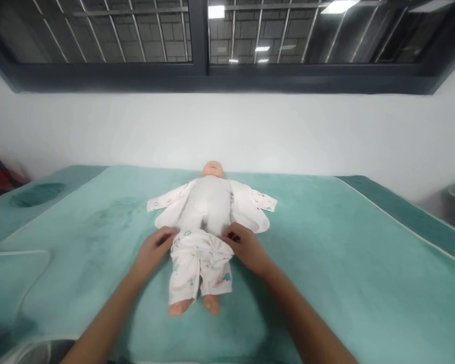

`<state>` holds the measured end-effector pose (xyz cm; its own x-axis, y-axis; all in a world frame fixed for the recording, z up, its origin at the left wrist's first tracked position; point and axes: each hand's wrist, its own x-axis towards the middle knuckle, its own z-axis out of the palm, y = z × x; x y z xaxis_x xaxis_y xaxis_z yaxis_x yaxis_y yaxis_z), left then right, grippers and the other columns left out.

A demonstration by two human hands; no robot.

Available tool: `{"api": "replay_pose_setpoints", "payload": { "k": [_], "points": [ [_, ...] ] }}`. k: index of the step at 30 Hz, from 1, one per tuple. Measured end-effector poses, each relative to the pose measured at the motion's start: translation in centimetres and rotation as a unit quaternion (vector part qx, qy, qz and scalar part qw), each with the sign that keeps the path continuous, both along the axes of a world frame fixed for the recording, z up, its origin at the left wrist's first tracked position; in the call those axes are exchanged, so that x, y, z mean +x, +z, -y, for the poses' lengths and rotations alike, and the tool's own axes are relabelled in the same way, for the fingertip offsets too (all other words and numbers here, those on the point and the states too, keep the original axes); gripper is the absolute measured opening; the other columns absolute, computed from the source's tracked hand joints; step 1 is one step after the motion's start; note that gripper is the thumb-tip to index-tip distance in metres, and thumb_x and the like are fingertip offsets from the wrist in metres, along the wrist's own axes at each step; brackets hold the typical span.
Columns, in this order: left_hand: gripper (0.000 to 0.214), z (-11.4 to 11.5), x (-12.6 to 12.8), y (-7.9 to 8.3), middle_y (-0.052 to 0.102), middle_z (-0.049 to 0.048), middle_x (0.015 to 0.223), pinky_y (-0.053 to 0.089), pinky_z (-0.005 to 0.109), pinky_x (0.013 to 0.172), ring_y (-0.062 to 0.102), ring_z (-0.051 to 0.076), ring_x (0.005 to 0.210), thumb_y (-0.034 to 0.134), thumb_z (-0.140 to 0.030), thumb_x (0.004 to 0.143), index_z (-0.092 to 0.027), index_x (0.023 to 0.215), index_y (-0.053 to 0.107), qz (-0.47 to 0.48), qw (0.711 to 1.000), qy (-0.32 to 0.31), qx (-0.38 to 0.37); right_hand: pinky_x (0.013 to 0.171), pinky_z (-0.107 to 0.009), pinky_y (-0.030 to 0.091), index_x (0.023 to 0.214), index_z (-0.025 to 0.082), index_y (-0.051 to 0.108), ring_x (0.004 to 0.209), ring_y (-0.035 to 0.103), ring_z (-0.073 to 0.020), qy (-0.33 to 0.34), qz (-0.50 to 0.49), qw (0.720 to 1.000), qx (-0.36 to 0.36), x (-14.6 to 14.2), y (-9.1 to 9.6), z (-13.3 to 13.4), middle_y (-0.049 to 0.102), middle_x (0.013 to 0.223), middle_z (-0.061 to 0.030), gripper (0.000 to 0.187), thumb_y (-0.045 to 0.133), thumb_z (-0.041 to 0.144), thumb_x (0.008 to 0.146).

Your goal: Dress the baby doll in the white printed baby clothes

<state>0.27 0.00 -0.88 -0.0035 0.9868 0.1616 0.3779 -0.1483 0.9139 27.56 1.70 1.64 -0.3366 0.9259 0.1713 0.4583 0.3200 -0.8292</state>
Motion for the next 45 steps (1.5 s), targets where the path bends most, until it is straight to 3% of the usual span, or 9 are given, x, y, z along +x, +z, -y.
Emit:
{"api": "replay_pose_setpoints", "payload": {
  "k": [6, 11, 15, 21, 26, 29, 32, 39, 45],
  "points": [
    [0.016, 0.7, -0.3, 1.0, 0.065, 0.0058, 0.096, 0.045, 0.029, 0.076, 0.058, 0.020, 0.089, 0.061, -0.035, 0.080, -0.020, 0.084, 0.066, 0.017, 0.998, -0.055, -0.001, 0.076, -0.028, 0.043, 0.085, 0.019, 0.062, 0.083, 0.052, -0.0155, 0.138, 0.038, 0.990, -0.007, 1.6, 1.2, 0.2, 0.060, 0.093, -0.0031, 0.015, 0.059, 0.034, 0.086],
    [0.018, 0.7, -0.7, 0.8, 0.062, 0.0055, 0.093, 0.046, 0.029, 0.077, 0.057, 0.020, 0.087, 0.065, -0.037, 0.078, -0.020, 0.078, 0.061, 0.043, 0.993, -0.108, -0.019, 0.070, -0.027, 0.040, 0.083, 0.020, 0.060, 0.079, 0.053, -0.0152, 0.096, 0.146, 0.984, 0.034, 2.1, 1.7, 0.7, 0.060, 0.085, -0.0007, 0.007, 0.059, 0.027, 0.085],
    [0.021, 0.7, -1.0, 0.5, 0.058, 0.0036, 0.086, 0.044, 0.026, 0.072, 0.053, 0.017, 0.080, 0.064, -0.039, 0.079, -0.019, 0.076, 0.058, 0.047, 0.992, -0.115, -0.023, 0.069, -0.026, 0.041, 0.081, 0.020, 0.056, 0.076, 0.051, -0.0136, 0.047, 0.099, 0.992, 0.070, 1.8, 0.4, 1.9, 0.058, 0.089, -0.0015, 0.009, 0.057, 0.026, 0.087],
    [0.030, 0.7, -0.6, 0.3, 0.049, 0.0000, 0.075, 0.037, 0.024, 0.067, 0.045, 0.014, 0.072, 0.057, -0.042, 0.085, -0.019, 0.068, 0.049, 0.025, 0.994, -0.109, -0.021, 0.084, -0.030, 0.044, 0.094, 0.023, 0.063, 0.096, 0.055, -0.0172, 0.149, 0.078, 0.980, 0.110, 1.9, 0.3, 3.2, 0.062, 0.100, -0.0055, 0.015, 0.049, 0.028, 0.096],
    [0.035, 0.8, -0.5, -0.2, 0.044, -0.0018, 0.069, 0.033, 0.024, 0.064, 0.040, 0.013, 0.068, 0.052, -0.043, 0.088, -0.018, 0.065, 0.046, 0.003, 0.995, -0.096, -0.028, 0.079, -0.030, 0.043, 0.094, 0.023, 0.063, 0.092, 0.056, -0.0174, 0.150, 0.183, 0.966, 0.106, 2.5, 1.5, 3.0, 0.065, 0.096, -0.0032, 0.013, 0.052, 0.031, 0.095],
    [0.033, 0.8, -0.4, -0.2, 0.047, -0.0015, 0.069, 0.033, 0.024, 0.064, 0.042, 0.013, 0.068, 0.050, -0.045, 0.089, -0.018, 0.070, 0.052, -0.003, 0.996, -0.084, -0.041, 0.075, -0.030, 0.041, 0.091, 0.024, 0.063, 0.083, 0.058, -0.0164, 0.151, 0.260, 0.948, 0.104, 2.6, 1.9, 3.0, 0.064, 0.090, -0.0015, 0.016, 0.050, 0.033, 0.096],
    [0.031, 0.9, -0.4, 0.3, 0.052, -0.0003, 0.072, 0.035, 0.024, 0.066, 0.045, 0.014, 0.071, 0.052, -0.043, 0.087, -0.017, 0.072, 0.059, -0.010, 0.994, -0.105, -0.041, 0.079, -0.031, 0.040, 0.093, 0.025, 0.063, 0.090, 0.059, -0.0172, 0.164, 0.285, 0.937, 0.120, 2.7, 1.7, 3.2, 0.065, 0.095, -0.0005, 0.012, 0.052, 0.029, 0.095],
    [0.023, 1.1, -1.0, 0.5, 0.051, 0.0002, 0.077, 0.036, 0.024, 0.068, 0.048, 0.014, 0.074, 0.061, -0.038, 0.084, -0.017, 0.073, 0.059, -0.014, 0.983, -0.177, -0.042, 0.078, -0.032, 0.040, 0.097, 0.024, 0.060, 0.089, 0.060, -0.0185, 0.047, 0.290, 0.939, 0.179, 3.1, -1.1, 2.9, 0.066, 0.104, -0.0012, 0.015, 0.053, 0.013, 0.088],
    [0.011, 1.8, -1.3, 0.4, 0.054, 0.0075, 0.116, 0.038, 0.030, 0.095, 0.052, 0.022, 0.112, 0.064, -0.028, 0.081, -0.018, 0.078, 0.060, -0.003, 0.983, -0.181, -0.018, 0.068, -0.026, 0.041, 0.092, 0.022, 0.061, 0.074, 0.060, -0.0160, -0.062, 0.206, 0.953, 0.212, 2.9, -1.9, 2.3, 0.066, 0.082, -0.0008, 0.013, 0.053, 0.017, 0.084]
  ]
}}
